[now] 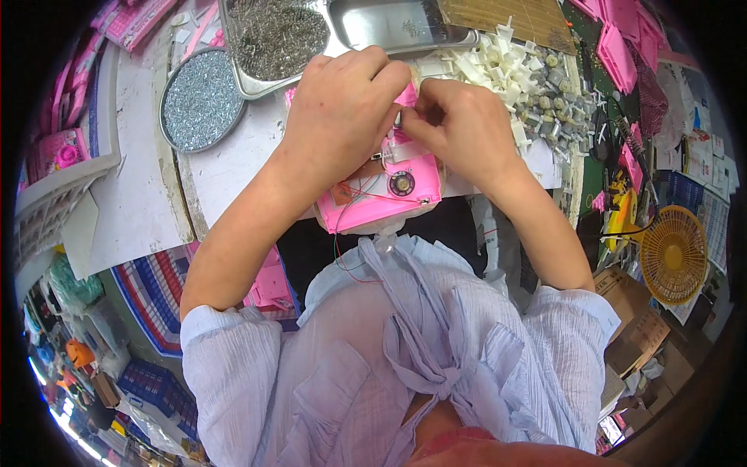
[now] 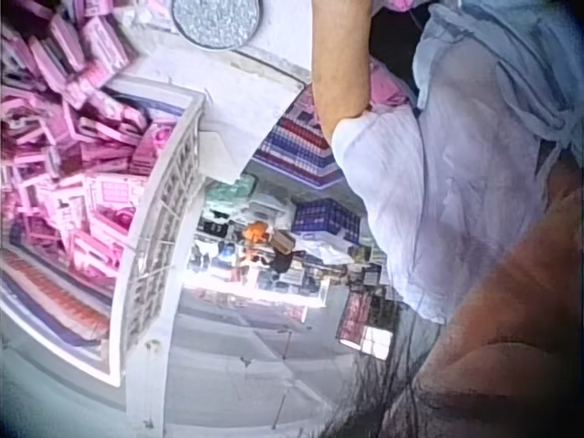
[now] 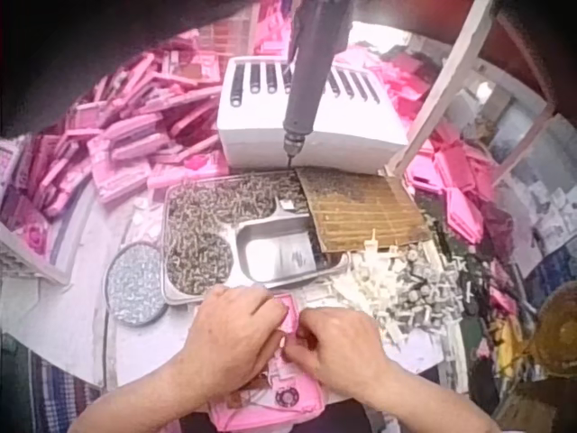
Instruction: Assembling and soldering components for a pink toy piano or electronic musical device.
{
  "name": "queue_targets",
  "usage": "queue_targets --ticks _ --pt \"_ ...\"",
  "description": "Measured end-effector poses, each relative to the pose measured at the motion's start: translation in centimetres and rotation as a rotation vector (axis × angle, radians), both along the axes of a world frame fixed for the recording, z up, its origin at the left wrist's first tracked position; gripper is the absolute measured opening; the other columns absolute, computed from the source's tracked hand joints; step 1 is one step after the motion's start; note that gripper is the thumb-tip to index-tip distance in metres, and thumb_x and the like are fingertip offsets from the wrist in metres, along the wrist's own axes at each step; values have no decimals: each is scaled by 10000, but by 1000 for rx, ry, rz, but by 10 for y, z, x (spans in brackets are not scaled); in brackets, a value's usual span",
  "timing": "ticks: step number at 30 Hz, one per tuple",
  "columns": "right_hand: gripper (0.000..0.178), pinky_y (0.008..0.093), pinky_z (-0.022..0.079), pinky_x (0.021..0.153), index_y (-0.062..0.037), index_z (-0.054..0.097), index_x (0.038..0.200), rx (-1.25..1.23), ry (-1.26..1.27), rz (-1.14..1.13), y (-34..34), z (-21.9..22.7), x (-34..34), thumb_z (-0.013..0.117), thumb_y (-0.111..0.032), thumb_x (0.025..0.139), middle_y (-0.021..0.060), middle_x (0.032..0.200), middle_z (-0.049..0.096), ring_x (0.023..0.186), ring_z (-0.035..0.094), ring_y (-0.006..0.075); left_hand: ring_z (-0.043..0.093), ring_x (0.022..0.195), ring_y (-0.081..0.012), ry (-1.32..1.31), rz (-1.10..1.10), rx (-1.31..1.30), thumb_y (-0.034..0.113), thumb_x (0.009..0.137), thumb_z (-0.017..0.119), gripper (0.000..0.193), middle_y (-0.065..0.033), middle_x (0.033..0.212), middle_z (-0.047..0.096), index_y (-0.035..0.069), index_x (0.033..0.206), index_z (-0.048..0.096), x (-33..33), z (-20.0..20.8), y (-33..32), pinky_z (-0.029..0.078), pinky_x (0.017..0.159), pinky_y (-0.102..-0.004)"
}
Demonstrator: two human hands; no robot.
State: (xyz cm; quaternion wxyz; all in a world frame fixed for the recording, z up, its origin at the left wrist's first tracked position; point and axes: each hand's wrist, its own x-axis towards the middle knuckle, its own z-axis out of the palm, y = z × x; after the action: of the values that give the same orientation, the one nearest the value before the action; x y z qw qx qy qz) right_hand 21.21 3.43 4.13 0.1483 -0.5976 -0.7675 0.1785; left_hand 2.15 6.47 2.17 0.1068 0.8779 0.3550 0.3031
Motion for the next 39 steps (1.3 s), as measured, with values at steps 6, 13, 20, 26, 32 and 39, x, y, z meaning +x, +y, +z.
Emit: queue_targets --ticks 6,13,20,26,32,39 --pt "280 413 535 647 -36 670 838 89 81 45 -4 -19 11 770 -293 790 151 769 684 716 680 337 586 836 -317 131 76 -78 173 775 774 278 -94 891 554 81 950 578 12 7 2 430 730 -423" --pt "356 449 566 826 -70 706 1162 360 -331 -400 136 42 259 732 -253 858 172 1053 747 950 727 337 561 812 -339 172 87 -104 140 759 803 305 -111 886 541 62 915 554 21 22 1 425 718 -427" --pt "614 482 519 1010 -72 546 1362 -155 -732 -864 213 3 407 738 -264 812 231 1342 634 1239 626 372 552 787 -337 145 99 -128 106 720 825 321 -113 867 537 62 876 548 19 25 3 424 705 -424" --pt "399 503 553 926 -14 558 1259 -53 -818 -777 221 -44 442 622 -178 902 217 1237 694 1128 687 391 545 765 -331 159 77 -138 95 700 834 327 -113 849 534 61 848 544 20 24 1 420 697 -429" --pt "267 524 571 867 -57 725 1075 147 -813 -779 201 31 412 502 -128 945 204 1093 740 1040 718 399 543 761 -334 148 84 -140 109 707 830 334 -111 843 523 55 841 530 13 24 -1 428 686 -430" --pt "284 480 598 793 29 729 996 692 -146 -1038 163 121 439 626 -219 904 224 1005 743 939 742 343 594 799 -349 111 60 -133 150 741 807 285 -122 869 556 62 886 578 17 12 3 471 700 -453"
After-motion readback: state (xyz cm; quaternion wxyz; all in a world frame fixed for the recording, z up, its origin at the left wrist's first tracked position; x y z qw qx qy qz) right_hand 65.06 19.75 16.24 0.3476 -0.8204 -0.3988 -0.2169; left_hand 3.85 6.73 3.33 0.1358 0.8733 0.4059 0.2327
